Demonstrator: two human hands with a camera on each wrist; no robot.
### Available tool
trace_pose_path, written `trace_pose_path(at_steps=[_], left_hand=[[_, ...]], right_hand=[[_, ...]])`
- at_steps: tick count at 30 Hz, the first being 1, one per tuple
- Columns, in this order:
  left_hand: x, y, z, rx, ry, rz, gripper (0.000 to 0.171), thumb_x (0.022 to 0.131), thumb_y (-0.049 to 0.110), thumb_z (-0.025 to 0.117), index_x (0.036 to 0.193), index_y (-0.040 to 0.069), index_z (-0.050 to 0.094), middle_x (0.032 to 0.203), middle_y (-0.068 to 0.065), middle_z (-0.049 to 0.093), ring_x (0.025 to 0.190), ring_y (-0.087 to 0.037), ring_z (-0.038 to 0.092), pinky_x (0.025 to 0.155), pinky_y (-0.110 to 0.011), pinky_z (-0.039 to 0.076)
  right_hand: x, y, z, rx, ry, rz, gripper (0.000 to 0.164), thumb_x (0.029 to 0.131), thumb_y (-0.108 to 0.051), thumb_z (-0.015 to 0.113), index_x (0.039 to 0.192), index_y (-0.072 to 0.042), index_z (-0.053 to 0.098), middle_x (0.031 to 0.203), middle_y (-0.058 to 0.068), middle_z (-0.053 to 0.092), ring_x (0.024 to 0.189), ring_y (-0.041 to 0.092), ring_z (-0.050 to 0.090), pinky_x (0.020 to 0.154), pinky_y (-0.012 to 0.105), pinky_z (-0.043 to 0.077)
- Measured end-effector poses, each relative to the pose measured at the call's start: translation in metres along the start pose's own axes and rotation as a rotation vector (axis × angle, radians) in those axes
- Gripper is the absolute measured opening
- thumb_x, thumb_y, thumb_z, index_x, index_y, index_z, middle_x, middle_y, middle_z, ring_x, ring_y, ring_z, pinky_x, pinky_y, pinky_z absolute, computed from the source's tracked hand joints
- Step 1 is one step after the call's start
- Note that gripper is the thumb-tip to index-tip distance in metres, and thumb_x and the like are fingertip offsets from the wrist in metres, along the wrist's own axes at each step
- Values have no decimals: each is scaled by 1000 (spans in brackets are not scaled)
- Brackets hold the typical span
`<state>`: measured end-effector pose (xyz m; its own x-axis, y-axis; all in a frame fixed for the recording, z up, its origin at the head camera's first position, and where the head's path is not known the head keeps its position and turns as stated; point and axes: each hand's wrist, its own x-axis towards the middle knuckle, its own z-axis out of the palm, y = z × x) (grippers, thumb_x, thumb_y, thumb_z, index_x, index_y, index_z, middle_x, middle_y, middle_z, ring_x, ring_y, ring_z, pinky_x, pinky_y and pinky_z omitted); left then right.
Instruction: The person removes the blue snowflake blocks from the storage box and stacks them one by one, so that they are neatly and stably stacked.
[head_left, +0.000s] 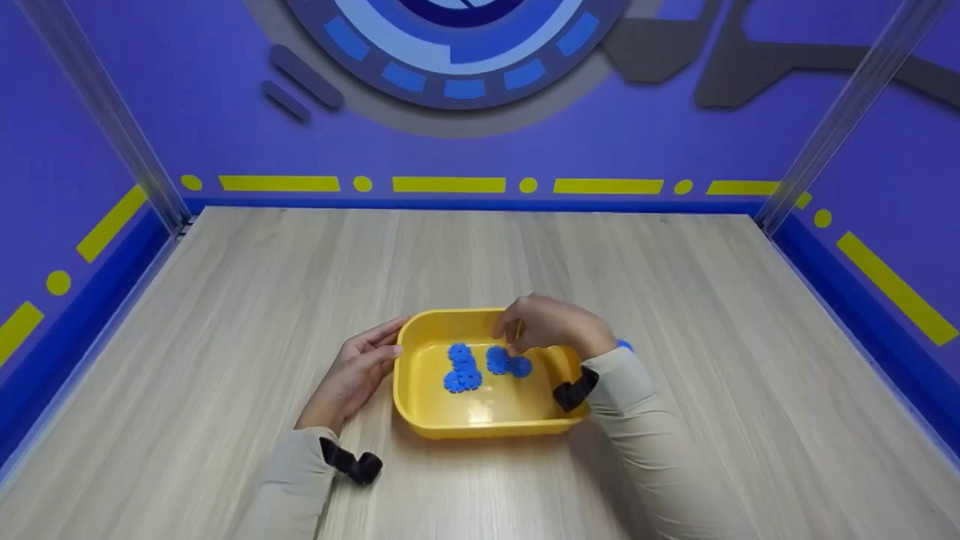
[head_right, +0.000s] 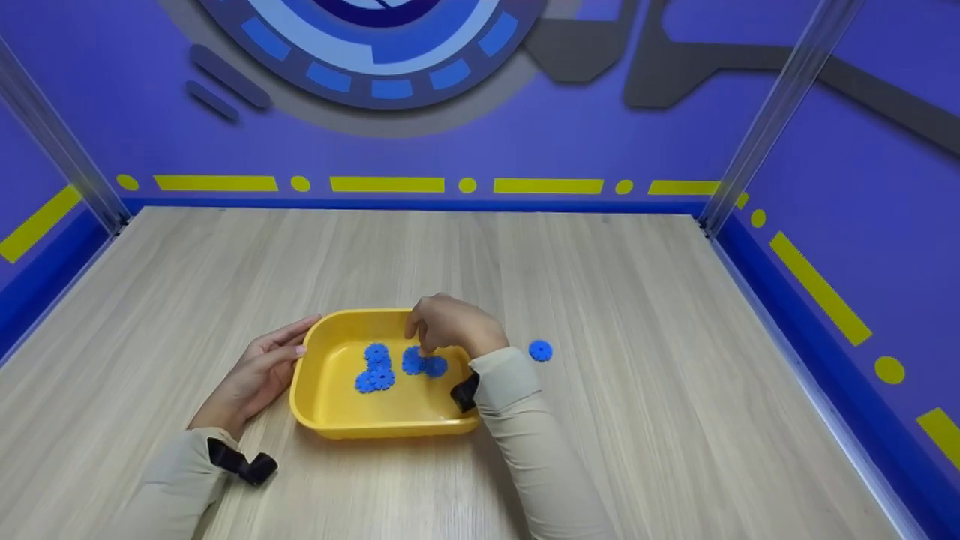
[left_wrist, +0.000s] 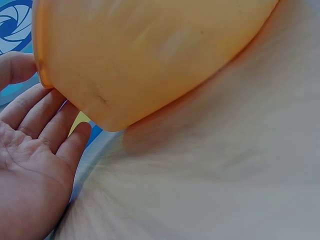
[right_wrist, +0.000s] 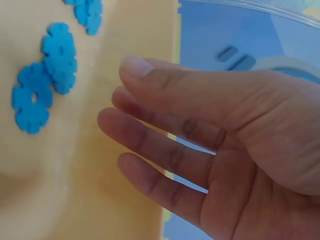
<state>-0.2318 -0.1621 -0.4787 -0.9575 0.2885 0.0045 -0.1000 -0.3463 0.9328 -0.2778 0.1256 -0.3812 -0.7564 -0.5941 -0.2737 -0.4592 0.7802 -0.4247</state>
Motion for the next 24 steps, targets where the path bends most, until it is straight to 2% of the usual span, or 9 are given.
trace_pose_path(at_steps=[10, 15, 24], left_hand=[[0, 0, 1, -4, 13, -14, 61, 89, -4, 55, 145, -9, 30, 152, -23, 33, 121, -9, 55, 101, -25, 48], [-1, 0, 1, -4, 13, -27, 62, 90, -3, 55, 146, -8, 30, 153, -22, 32, 121, -8, 55, 101, -25, 48], [-1, 0, 0, 1, 12, -16, 62, 89, -3, 56, 146, -8, 31, 152, -20, 36, 121, -9, 56, 101, -25, 48]], right_hand=[[13, -4, 15, -50, -86, 36, 29, 81, -4, 74, 108, -14, 74, 100, 0, 71, 90, 14, 62, 85, 33, 56], [16, -5, 21, -74, -89, 59, 29, 80, -4, 75, 107, -14, 74, 98, -1, 69, 87, 13, 59, 82, 32, 56], [19, -9, 27, -111, -58, 14, 25, 76, -1, 78, 99, -9, 75, 84, 1, 68, 75, 11, 55, 76, 30, 56]])
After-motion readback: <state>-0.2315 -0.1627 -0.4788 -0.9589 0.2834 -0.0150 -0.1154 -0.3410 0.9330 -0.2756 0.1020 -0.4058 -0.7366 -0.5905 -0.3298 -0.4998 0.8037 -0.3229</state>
